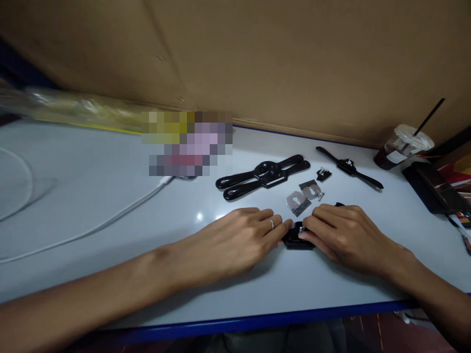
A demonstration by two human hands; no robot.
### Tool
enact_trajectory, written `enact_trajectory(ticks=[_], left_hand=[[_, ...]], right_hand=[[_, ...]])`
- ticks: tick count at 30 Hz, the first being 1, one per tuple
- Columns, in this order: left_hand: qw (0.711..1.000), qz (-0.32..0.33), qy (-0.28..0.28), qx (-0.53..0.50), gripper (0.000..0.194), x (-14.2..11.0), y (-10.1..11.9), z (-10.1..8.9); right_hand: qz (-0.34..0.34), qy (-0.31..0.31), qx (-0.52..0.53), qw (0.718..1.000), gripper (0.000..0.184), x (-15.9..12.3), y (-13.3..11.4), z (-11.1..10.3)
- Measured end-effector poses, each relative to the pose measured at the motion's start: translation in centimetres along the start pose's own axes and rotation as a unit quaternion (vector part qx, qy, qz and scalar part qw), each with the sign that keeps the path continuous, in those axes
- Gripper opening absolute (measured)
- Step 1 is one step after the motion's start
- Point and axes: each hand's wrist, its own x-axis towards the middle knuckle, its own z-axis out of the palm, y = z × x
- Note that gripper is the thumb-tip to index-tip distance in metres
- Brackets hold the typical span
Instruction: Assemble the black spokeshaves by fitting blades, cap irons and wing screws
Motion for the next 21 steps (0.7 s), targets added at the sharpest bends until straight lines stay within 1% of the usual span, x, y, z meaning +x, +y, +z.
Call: enact_trajectory(ticks=[4, 10, 13, 21], left_hand=[[1.0, -0.012, 0.013, -0.011, 0.019, 0.1, 0.1, -0.1], [0.999, -0.031, 0.02, -0.022, 0.022, 0.1, 0.1, 0.4], [0.999, -0.032, 0.027, -0.025, 0.023, 0.1, 0.2, 0.4], [0.998, -0.033, 0.032, -0.034, 0.021, 0.1, 0.2, 0.1]], right_hand=[[0.005, 0.016, -0.016, 1.0, 0.031, 0.1, -0.6, 0.4], [0.052, 0.013, -0.029, 0.998, 0.03, 0.3, -1.7, 0.9], [0.073, 0.004, -0.039, 0.997, 0.029, 0.3, -2.0, 1.1], [0.105, -0.032, 0.04, 0.993, 0.02, 0.2, -1.7, 0.9]])
